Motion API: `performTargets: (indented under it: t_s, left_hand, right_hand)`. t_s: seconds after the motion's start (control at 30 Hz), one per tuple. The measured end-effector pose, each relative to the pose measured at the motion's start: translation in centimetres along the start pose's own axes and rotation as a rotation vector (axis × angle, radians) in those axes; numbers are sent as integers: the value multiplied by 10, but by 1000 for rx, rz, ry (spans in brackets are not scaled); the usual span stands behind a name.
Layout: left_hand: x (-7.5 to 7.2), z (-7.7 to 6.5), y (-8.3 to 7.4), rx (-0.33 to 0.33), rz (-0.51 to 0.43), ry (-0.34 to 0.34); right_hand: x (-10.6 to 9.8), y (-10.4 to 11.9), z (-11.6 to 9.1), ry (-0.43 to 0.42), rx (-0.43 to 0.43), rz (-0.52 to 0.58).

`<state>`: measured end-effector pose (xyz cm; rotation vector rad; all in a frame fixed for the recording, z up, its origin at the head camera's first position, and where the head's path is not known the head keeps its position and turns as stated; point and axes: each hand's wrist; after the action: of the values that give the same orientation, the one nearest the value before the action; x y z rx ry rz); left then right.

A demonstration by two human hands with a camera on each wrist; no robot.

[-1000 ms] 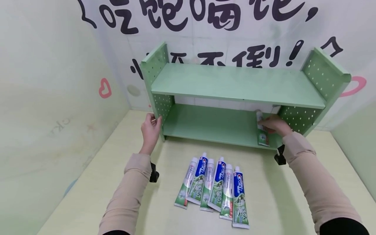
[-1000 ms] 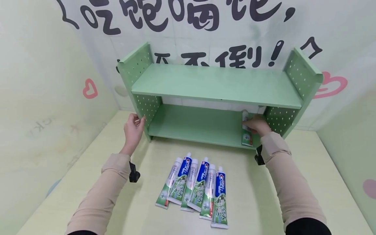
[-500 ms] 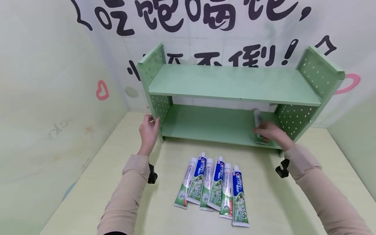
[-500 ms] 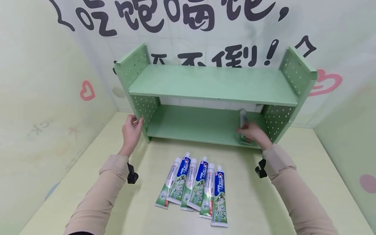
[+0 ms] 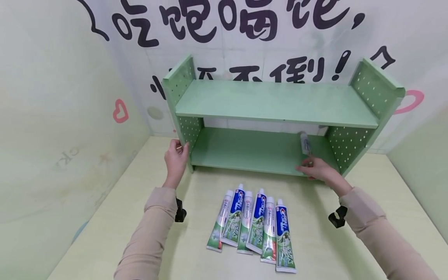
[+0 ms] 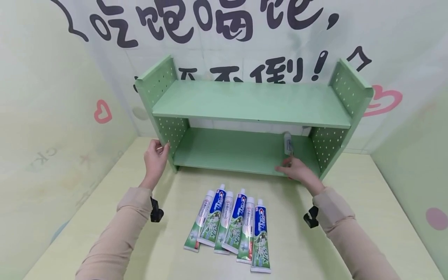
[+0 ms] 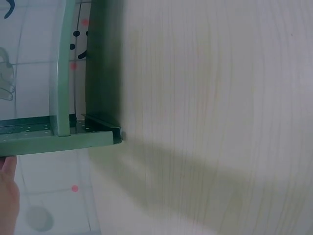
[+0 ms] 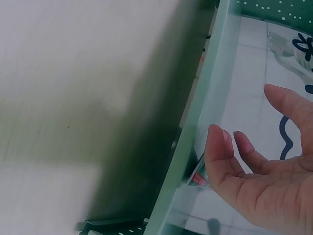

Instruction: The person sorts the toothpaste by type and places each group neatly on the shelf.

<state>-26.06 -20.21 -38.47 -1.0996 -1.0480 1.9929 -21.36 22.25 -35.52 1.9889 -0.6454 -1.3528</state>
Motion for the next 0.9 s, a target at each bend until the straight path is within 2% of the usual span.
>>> performTargets:
  t_s: [0.47, 0.9]
  left_hand:
    - [-2, 0, 1, 13, -4, 0]
    - [-1, -1, 1, -23, -9, 13]
  right_hand:
    - [23, 0, -13, -27, -32, 40]
    - [61, -13, -23, 47, 10, 91]
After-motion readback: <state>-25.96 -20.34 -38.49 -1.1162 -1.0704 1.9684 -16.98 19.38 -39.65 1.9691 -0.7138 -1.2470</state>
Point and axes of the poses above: each hand's wrist, its own z-axis towards the middle knuckle, its own x-axis out of the palm, y = z × x, and after that the axes turned 5 degrees about -x, right-handed
